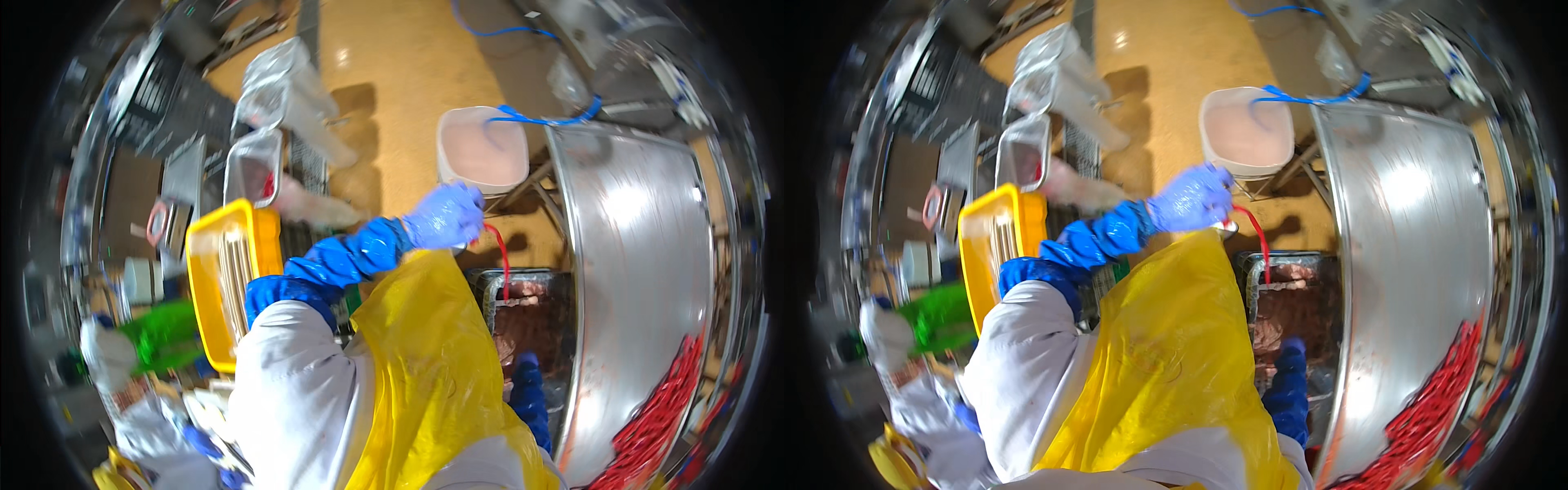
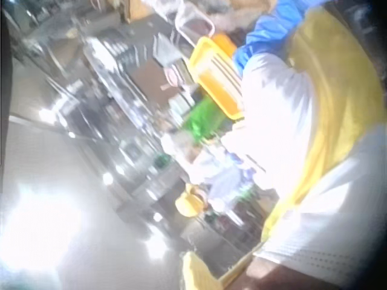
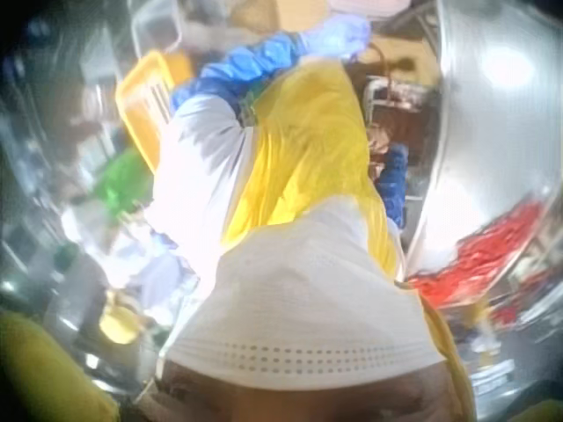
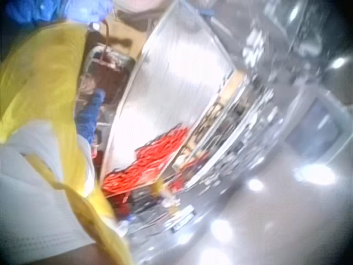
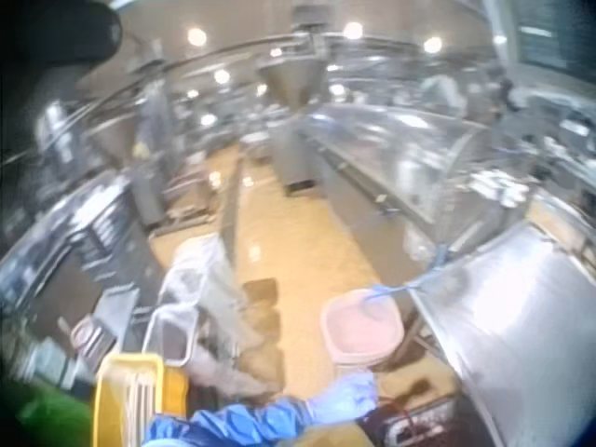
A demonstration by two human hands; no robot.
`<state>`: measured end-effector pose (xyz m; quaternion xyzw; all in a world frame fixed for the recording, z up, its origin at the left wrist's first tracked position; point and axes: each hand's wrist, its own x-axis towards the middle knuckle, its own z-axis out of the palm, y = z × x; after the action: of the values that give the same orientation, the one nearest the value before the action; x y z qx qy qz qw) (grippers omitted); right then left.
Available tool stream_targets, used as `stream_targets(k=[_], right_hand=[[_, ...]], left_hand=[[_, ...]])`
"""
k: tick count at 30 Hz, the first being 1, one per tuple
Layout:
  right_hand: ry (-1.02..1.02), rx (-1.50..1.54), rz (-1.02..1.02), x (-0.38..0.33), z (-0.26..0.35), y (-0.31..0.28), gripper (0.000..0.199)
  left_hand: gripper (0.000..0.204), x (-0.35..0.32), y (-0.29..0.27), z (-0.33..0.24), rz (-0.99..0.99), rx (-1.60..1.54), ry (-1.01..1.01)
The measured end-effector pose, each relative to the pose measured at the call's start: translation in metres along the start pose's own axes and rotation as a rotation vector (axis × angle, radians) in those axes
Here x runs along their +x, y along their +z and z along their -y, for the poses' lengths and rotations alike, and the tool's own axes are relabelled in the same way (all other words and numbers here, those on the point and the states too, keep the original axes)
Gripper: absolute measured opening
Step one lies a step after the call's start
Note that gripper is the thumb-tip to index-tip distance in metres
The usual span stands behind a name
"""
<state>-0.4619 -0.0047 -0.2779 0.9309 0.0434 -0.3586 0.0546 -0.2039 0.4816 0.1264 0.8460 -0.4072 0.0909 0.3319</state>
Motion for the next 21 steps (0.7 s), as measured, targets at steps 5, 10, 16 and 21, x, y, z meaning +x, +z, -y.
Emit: stream_targets(k=[5,10,16,21], right_hand=[[-0.218,-0.158,0.096,0.033,-0.033,-0.033,0.031],[-0.094,0.4,-0.072,0.07,-0.041,-0.085,0.042],[-0.065,0.483,-0.101,0.074,-0.041,-0.099,0.029],[-0.135,0.238,-0.218,0.051,-0.07,-0.026,0.031]], left_hand=[[0.016,-0.127,-0.11,0.041,-0.365,0.359,-0.485],[0.021,-0.228,-0.221,0.072,-1.016,-0.096,-0.923],[0.022,-0.348,-0.317,0.126,-0.186,1.248,-1.198],[0.04,-0.406,-0.223,0.256,0.397,0.916,-1.338]])
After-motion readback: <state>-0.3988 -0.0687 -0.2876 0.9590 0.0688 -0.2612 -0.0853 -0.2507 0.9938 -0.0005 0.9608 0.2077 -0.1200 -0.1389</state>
